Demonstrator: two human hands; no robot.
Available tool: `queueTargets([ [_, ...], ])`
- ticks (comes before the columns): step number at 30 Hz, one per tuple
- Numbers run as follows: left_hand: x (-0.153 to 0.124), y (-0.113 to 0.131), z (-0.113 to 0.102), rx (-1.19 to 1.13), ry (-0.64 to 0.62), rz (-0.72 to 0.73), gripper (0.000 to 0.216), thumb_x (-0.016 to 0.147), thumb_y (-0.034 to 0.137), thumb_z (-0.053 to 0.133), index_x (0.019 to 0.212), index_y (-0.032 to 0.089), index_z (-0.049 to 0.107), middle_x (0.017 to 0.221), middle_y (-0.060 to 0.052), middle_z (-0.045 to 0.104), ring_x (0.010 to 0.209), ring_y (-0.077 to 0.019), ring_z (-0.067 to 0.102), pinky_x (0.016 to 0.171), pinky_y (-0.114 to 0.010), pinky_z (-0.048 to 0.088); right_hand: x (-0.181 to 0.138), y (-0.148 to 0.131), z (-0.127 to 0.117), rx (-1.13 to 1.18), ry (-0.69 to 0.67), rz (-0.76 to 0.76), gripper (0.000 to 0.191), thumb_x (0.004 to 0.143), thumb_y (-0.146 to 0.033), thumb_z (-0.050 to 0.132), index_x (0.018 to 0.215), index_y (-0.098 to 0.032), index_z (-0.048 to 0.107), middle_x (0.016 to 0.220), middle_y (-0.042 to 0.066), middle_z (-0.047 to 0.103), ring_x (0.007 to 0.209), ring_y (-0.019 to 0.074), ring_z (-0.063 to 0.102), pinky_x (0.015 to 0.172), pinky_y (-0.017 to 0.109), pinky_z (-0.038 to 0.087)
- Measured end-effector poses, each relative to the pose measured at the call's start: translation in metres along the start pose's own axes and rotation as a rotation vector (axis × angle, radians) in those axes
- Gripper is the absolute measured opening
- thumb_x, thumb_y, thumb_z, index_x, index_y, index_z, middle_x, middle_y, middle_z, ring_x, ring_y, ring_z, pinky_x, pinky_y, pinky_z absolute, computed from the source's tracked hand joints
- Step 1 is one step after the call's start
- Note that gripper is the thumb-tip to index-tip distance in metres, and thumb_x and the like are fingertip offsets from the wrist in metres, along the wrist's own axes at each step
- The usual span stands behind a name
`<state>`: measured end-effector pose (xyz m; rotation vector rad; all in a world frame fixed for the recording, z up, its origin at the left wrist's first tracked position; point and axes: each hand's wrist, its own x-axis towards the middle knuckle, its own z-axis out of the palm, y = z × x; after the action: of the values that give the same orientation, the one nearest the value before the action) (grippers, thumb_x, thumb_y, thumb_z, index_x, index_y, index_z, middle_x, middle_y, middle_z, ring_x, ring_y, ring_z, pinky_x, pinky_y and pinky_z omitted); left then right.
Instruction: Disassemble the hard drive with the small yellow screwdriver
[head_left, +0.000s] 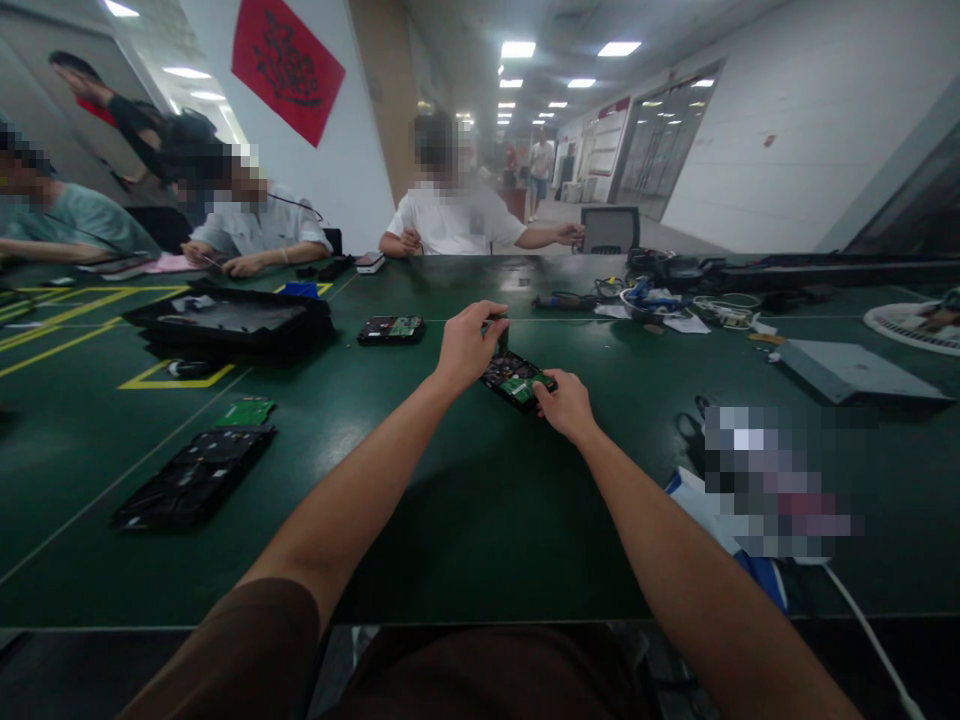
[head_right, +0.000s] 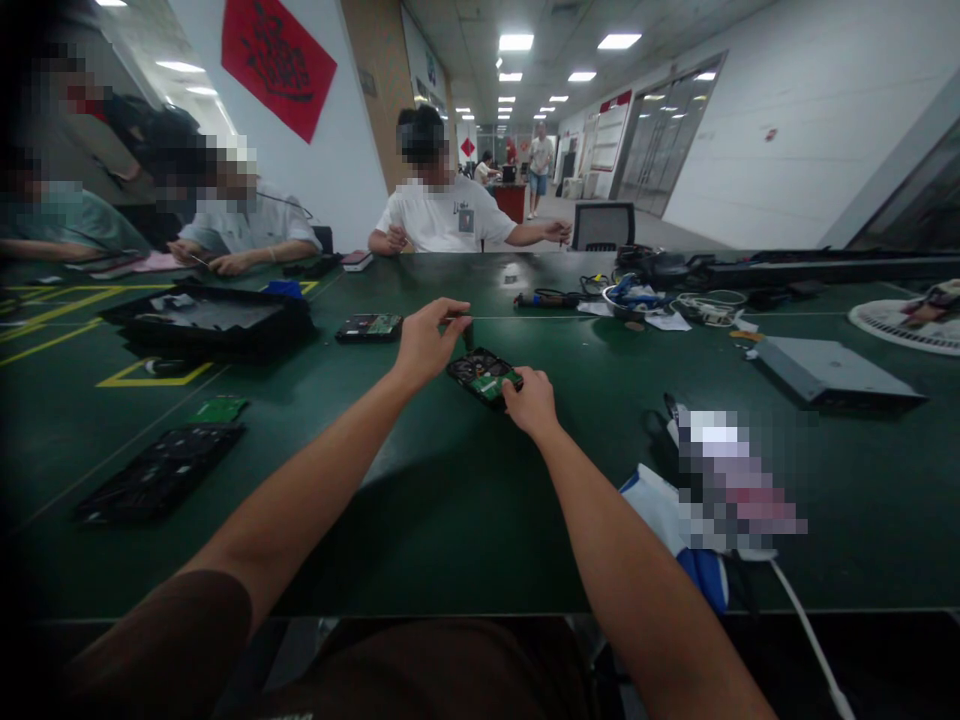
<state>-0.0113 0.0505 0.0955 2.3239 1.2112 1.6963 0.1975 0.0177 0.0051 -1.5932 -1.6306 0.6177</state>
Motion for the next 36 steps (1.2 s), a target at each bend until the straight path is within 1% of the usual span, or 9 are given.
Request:
queueTargets([
  [2,0.000,0.003,-0.001,-0.005,0.001,-0.004,0.012,0.095,0.021,0.071,0.108,0.022,0.073,0.107,-0.005,0.079,0.094,-0.0191,0.074,0.088,-0.034,0.059,0.000,0.000,-0.001,-0.033,0.007,-0.018,0.045,0.101,-0.035,0.060,0.140,-0.015,0.063,0.122,0.016,0.067,0.075,0.0164,0.070,0.065,0.030,0.061],
  [4,0.000,0.008,-0.001,-0.007,0.003,-0.017,0.010,0.094,0.023,0.073,0.105,0.023,0.073,0.105,-0.004,0.079,0.093,-0.0193,0.074,0.089,-0.035,0.059,0.001,-0.002,-0.002,-0.152,0.028,-0.080,0.041,0.100,-0.034,0.060,0.136,-0.015,0.066,0.124,0.016,0.068,0.091,0.0207,0.071,0.083,0.034,0.061],
  [6,0.000,0.011,-0.002,-0.004,0.004,-0.035,0.010,0.094,0.025,0.074,0.103,0.023,0.073,0.105,-0.004,0.079,0.093,-0.0195,0.074,0.089,-0.035,0.059,0.001,-0.004,-0.005,-0.301,0.041,-0.160,0.037,0.100,-0.033,0.060,0.131,-0.015,0.070,0.124,0.016,0.069,0.109,0.0250,0.068,0.100,0.037,0.054],
  [8,0.000,0.013,-0.002,-0.006,0.001,-0.045,0.009,0.094,0.025,0.073,0.103,0.024,0.073,0.104,-0.004,0.079,0.092,-0.0195,0.074,0.089,-0.036,0.060,0.000,-0.005,-0.008,-0.386,0.025,-0.197,0.037,0.101,-0.035,0.059,0.130,-0.016,0.071,0.125,0.016,0.070,0.117,0.0266,0.065,0.107,0.038,0.049],
  [18,0.000,0.007,0.002,-0.028,-0.042,-0.055,0.018,0.096,0.020,0.067,0.114,0.022,0.071,0.105,-0.005,0.078,0.091,-0.0182,0.073,0.088,-0.033,0.057,-0.001,-0.003,-0.008,-0.396,0.014,-0.199,0.039,0.103,-0.038,0.055,0.133,-0.018,0.070,0.134,0.015,0.067,0.122,0.0273,0.064,0.107,0.038,0.048],
  [24,0.000,0.011,-0.003,0.066,0.007,0.013,0.019,0.098,0.017,0.063,0.111,0.023,0.075,0.114,-0.008,0.074,0.104,-0.0214,0.070,0.093,-0.035,0.056,-0.003,-0.003,-0.007,-0.388,0.030,-0.230,0.036,0.104,-0.037,0.054,0.131,-0.022,0.072,0.143,0.013,0.061,0.128,0.0271,0.061,0.109,0.039,0.047],
  [28,-0.001,0.011,-0.003,0.098,-0.022,0.011,0.023,0.099,0.015,0.060,0.114,0.024,0.075,0.117,-0.008,0.075,0.107,-0.0226,0.071,0.097,-0.037,0.056,-0.001,-0.003,-0.008,-0.398,-0.005,-0.249,0.036,0.106,-0.038,0.051,0.130,-0.022,0.073,0.142,0.012,0.063,0.129,0.0268,0.061,0.110,0.040,0.047],
  [32,0.000,0.009,-0.002,0.075,-0.034,0.002,0.022,0.096,0.017,0.066,0.116,0.023,0.074,0.118,-0.008,0.077,0.104,-0.0226,0.073,0.097,-0.038,0.057,-0.001,-0.005,-0.009,-0.401,-0.014,-0.251,0.037,0.107,-0.039,0.050,0.130,-0.021,0.072,0.140,0.012,0.065,0.126,0.0264,0.062,0.109,0.039,0.047],
  [36,0.000,0.007,-0.002,0.020,-0.001,-0.060,0.014,0.094,0.023,0.072,0.108,0.023,0.073,0.109,-0.005,0.080,0.092,-0.0198,0.075,0.089,-0.035,0.059,-0.003,-0.007,-0.010,-0.412,-0.023,-0.245,0.037,0.106,-0.038,0.050,0.131,-0.020,0.071,0.140,0.013,0.065,0.123,0.0272,0.063,0.107,0.040,0.048],
])
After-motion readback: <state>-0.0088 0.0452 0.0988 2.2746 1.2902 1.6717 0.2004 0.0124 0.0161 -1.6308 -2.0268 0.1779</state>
